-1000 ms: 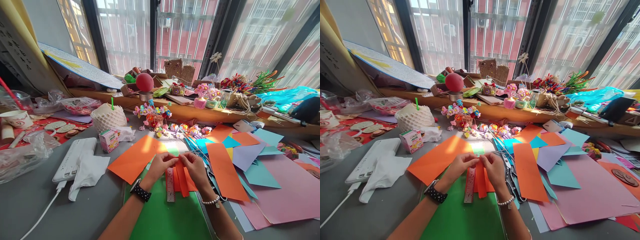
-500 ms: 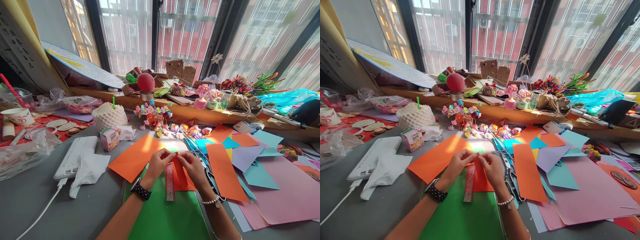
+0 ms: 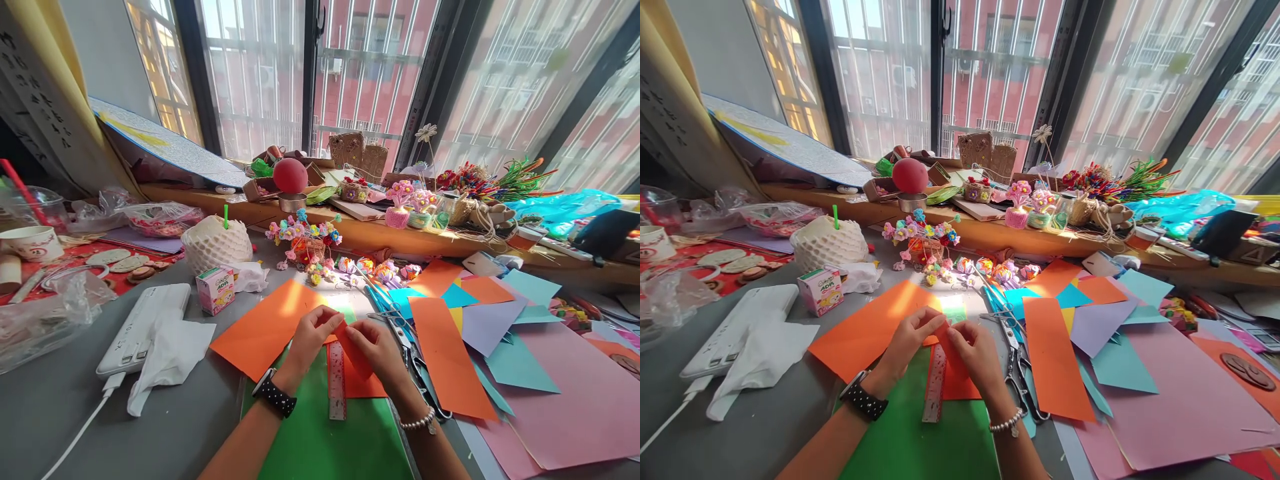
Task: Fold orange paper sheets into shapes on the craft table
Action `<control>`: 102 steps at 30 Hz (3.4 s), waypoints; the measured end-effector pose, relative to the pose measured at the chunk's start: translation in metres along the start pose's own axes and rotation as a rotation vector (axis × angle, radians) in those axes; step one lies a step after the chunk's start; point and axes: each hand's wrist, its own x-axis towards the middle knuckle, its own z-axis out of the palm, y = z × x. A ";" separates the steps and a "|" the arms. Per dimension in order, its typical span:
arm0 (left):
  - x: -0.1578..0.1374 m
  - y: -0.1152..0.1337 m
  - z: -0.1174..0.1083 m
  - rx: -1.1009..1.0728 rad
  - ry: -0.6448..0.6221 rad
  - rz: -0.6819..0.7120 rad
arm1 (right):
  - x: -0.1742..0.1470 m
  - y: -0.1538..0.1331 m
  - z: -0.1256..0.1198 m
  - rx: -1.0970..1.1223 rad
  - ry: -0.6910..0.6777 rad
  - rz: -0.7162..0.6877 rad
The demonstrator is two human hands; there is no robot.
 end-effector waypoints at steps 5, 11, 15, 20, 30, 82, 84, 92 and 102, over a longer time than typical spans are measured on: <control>-0.001 0.003 0.002 -0.090 -0.108 -0.035 | 0.001 -0.001 0.001 0.077 -0.015 -0.003; 0.008 0.002 -0.008 -0.234 0.217 -0.126 | 0.001 0.000 0.007 0.217 -0.065 0.098; 0.006 0.003 -0.006 -0.303 0.116 -0.155 | 0.001 0.000 0.007 0.239 -0.050 0.068; 0.001 0.005 0.001 -0.204 -0.056 -0.154 | 0.000 0.001 0.008 0.246 -0.064 0.048; 0.006 0.002 -0.008 -0.308 0.255 -0.065 | -0.001 0.002 0.013 0.267 -0.110 0.125; 0.001 0.000 -0.001 0.005 -0.103 -0.013 | 0.000 0.004 0.002 0.159 -0.027 0.064; 0.001 -0.001 -0.001 0.007 -0.109 -0.010 | 0.000 0.004 0.003 0.163 -0.033 0.074; 0.000 0.005 -0.002 -0.021 0.104 -0.040 | -0.002 0.001 0.003 0.218 -0.061 0.110; 0.002 0.003 -0.003 -0.072 -0.027 -0.061 | -0.001 0.002 0.001 0.240 -0.074 0.161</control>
